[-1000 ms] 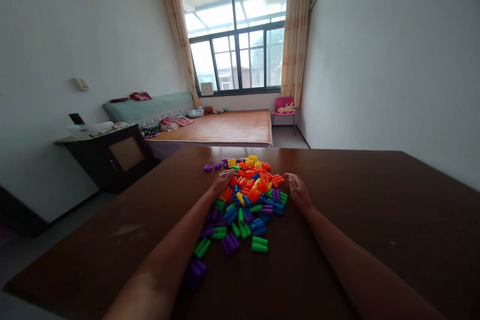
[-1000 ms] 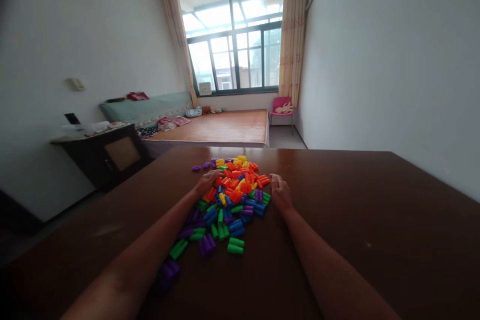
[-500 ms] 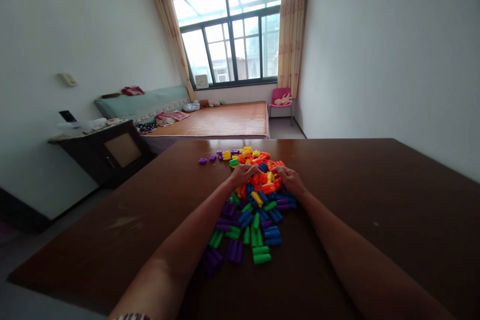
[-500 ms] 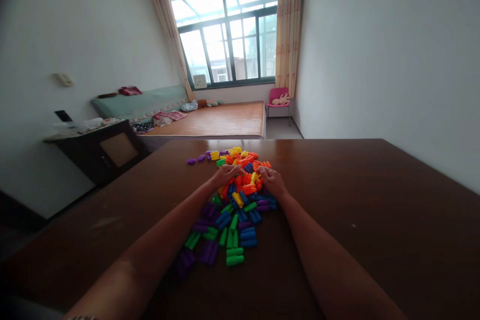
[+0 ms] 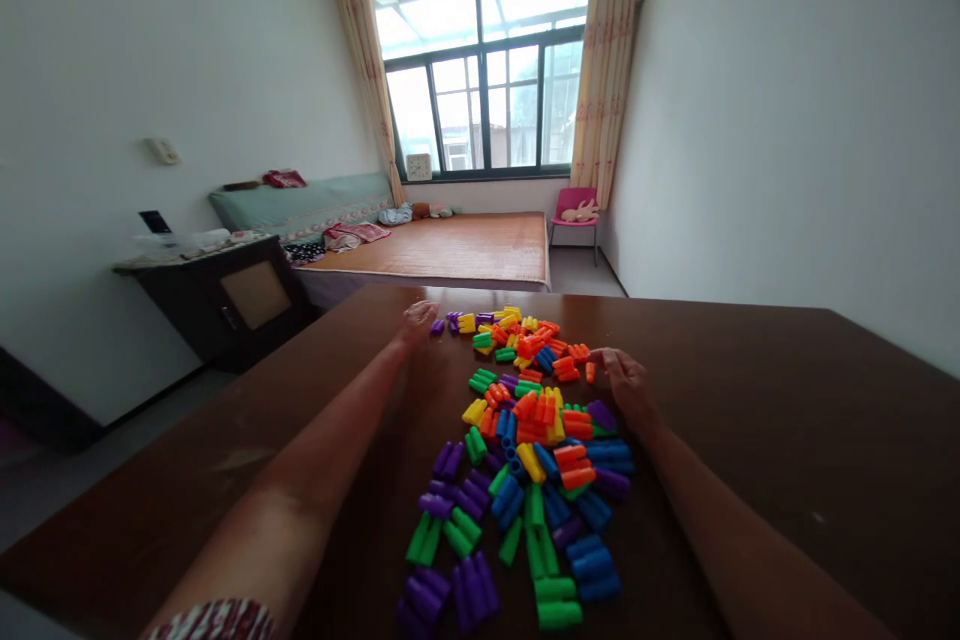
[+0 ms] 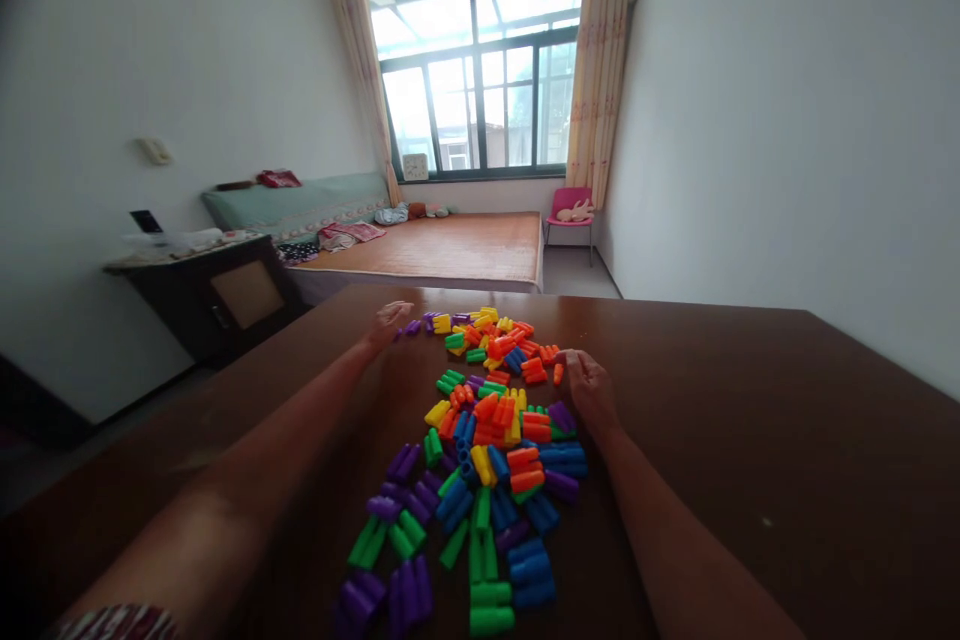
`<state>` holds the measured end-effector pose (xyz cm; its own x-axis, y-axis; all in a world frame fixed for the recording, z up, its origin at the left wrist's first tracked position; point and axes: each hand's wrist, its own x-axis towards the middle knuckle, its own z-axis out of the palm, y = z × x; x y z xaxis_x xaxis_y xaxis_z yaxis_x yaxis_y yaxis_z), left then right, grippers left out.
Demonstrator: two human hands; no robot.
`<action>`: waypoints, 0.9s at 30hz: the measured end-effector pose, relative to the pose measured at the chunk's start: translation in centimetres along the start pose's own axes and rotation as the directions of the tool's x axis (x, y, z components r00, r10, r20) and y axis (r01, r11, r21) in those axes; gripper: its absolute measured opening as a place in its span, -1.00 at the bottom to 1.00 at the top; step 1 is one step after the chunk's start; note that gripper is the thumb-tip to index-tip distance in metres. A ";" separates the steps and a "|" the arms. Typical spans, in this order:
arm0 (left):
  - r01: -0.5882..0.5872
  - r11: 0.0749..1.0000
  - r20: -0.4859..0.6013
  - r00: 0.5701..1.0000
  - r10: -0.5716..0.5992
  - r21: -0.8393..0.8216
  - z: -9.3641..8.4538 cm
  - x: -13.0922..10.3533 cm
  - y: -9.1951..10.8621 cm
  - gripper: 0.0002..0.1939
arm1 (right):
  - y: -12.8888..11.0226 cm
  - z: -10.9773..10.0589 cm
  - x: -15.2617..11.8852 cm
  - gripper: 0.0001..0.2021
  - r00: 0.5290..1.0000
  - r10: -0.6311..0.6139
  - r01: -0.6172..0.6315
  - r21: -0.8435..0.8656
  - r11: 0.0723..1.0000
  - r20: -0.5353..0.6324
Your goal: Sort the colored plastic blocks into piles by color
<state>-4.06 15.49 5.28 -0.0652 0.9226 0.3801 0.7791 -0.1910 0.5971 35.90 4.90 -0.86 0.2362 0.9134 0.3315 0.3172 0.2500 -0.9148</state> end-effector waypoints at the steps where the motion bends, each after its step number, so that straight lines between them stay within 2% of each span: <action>1: 0.041 0.998 0.001 0.999 -0.041 0.043 -0.3 0.9 -1.2 -0.56 | 0.7 0.0 0.2 -0.54 1.000 0.014 -0.014 -0.020 1.000 -0.023; 3: 0.095 0.991 0.029 0.995 -0.098 0.094 -0.2 2.3 -2.6 -0.61 | 1.8 0.1 0.5 -0.54 0.999 0.026 -0.027 -0.048 0.998 -0.034; 5: 0.105 0.989 0.076 0.991 -0.113 0.105 0.7 3.6 -2.9 -0.64 | 2.1 0.1 0.6 -0.55 0.999 0.018 -0.020 -0.083 0.996 -0.036; 9: 0.059 0.993 0.206 0.975 -0.079 0.100 3.6 5.5 -1.3 -0.59 | 1.6 0.1 0.4 -0.53 0.996 -0.016 -0.004 -0.221 0.975 -0.090; 12: -0.007 0.998 0.320 0.947 -0.015 0.070 5.4 5.9 0.5 -0.57 | 1.3 0.4 0.2 -0.51 0.992 -0.087 0.054 -0.325 0.944 -0.086; 16: -0.200 0.979 0.475 0.858 0.194 -0.037 6.4 4.5 2.4 -0.56 | 1.5 1.1 0.3 -0.51 0.986 -0.168 0.150 -0.368 0.918 -0.019; 18: -0.283 0.954 0.492 0.819 0.294 -0.099 6.4 3.1 3.2 -0.54 | 1.8 1.2 0.3 -0.50 0.986 -0.168 0.155 -0.375 0.914 -0.001; 22: -0.366 0.914 0.466 0.788 0.403 -0.172 6.0 -0.6 4.9 -0.55 | 1.9 1.1 0.3 -0.50 0.992 -0.118 0.125 -0.389 0.913 0.042; 24: -0.413 0.888 0.515 0.727 0.454 -0.201 5.1 -2.2 5.8 -0.53 | 1.5 1.0 0.2 -0.49 0.994 -0.067 0.097 -0.408 0.908 0.087; 25: -0.428 0.875 0.574 0.667 0.475 -0.227 4.4 -2.8 6.3 -0.51 | 1.3 0.9 0.1 -0.48 0.993 -0.043 0.086 -0.418 0.904 0.110; 26: -0.430 0.864 0.647 0.585 0.489 -0.263 3.7 -3.2 6.8 -0.50 | 1.1 0.8 0.1 -0.47 0.991 -0.023 0.076 -0.425 0.902 0.128; 27: -0.415 0.857 0.723 0.484 0.492 -0.305 2.9 -3.4 7.3 -0.49 | 0.9 0.8 0.0 -0.47 0.990 -0.009 0.068 -0.428 0.901 0.140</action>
<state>3.65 11.91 6.34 0.8027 0.5954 -0.0331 0.5048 -0.6490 0.5693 35.49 5.39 -1.82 0.1024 0.9472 0.3038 0.6952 0.1503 -0.7029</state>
